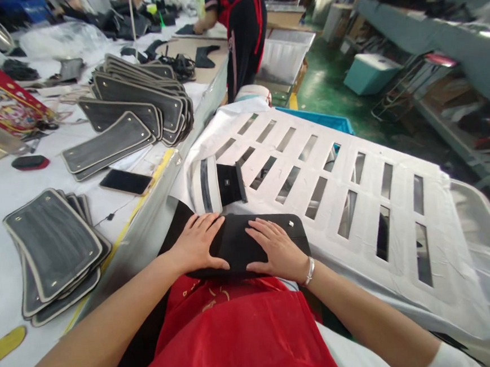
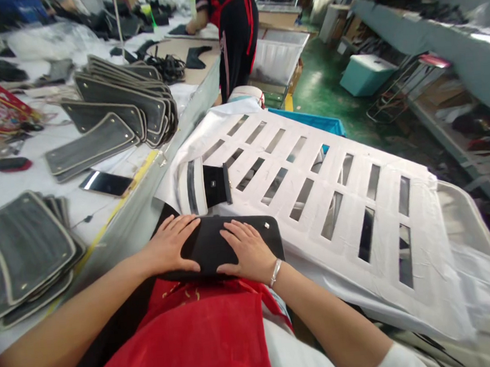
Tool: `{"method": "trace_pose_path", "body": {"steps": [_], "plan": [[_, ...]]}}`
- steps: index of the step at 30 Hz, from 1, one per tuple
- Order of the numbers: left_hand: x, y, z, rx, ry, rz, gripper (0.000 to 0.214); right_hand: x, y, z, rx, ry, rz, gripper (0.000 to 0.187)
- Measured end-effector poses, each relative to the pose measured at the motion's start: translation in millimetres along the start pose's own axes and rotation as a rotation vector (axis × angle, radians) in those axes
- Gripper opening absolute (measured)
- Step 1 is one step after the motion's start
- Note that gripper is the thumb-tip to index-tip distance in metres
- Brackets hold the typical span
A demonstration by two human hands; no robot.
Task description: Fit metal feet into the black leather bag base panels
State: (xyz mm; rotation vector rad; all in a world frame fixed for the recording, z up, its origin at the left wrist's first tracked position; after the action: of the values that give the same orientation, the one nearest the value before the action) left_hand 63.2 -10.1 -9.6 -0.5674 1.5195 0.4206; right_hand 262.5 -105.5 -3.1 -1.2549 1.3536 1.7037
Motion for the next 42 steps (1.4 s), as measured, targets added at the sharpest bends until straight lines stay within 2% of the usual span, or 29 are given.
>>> {"method": "trace_pose_path", "body": {"steps": [6,11,16,25,29,32,34,39,40,41,42], "plan": [[0.6,9,21,-0.044,-0.016,-0.069,0.098,-1,-5,22,-0.009,-0.036,-0.033,0.081],[0.0,12,33,-0.08,-0.002,-0.103,0.073,-2,-10,50,0.041,0.015,-0.016,0.085],[-1.9,14,35,-0.096,-0.008,-0.128,0.061,-1,-14,68,0.083,0.103,-0.018,0.07],[-0.1,19,37,-0.119,-0.06,-0.198,0.05,-1,-21,84,0.048,0.209,0.017,0.063],[2.3,21,38,-0.11,-0.099,-0.209,0.037,1,-26,89,0.051,0.227,0.042,0.053],[2.2,19,43,-0.099,-0.139,-0.188,0.032,3,-27,95,0.056,0.189,0.045,0.044],[-0.3,16,47,-0.106,-0.165,-0.139,0.033,2,-25,98,0.085,0.155,0.014,0.046],[-9.2,10,45,-0.13,-0.149,-0.086,0.036,-16,-15,87,0.147,0.067,-0.121,0.044],[-8.4,11,40,-0.138,-0.148,-0.091,0.035,-20,-16,79,0.143,0.024,-0.168,0.04],[-6.8,13,34,-0.173,-0.183,-0.097,0.03,-22,-20,69,0.134,-0.061,-0.201,0.033],[-4.3,15,28,-0.2,-0.238,-0.11,0.026,-23,-26,58,0.13,-0.144,-0.217,0.035]]}}
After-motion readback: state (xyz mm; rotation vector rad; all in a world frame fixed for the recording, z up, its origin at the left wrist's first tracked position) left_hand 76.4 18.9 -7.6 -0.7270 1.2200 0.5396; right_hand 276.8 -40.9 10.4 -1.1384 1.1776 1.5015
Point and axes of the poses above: each hand's wrist, its own z-axis towards the middle knuckle, its own x-axis out of the palm, y = z × x, the point moved 3 cm from there along z, towards the middle knuckle, and after that the axes turned 4 degrees about z, right-handed, at the moved point
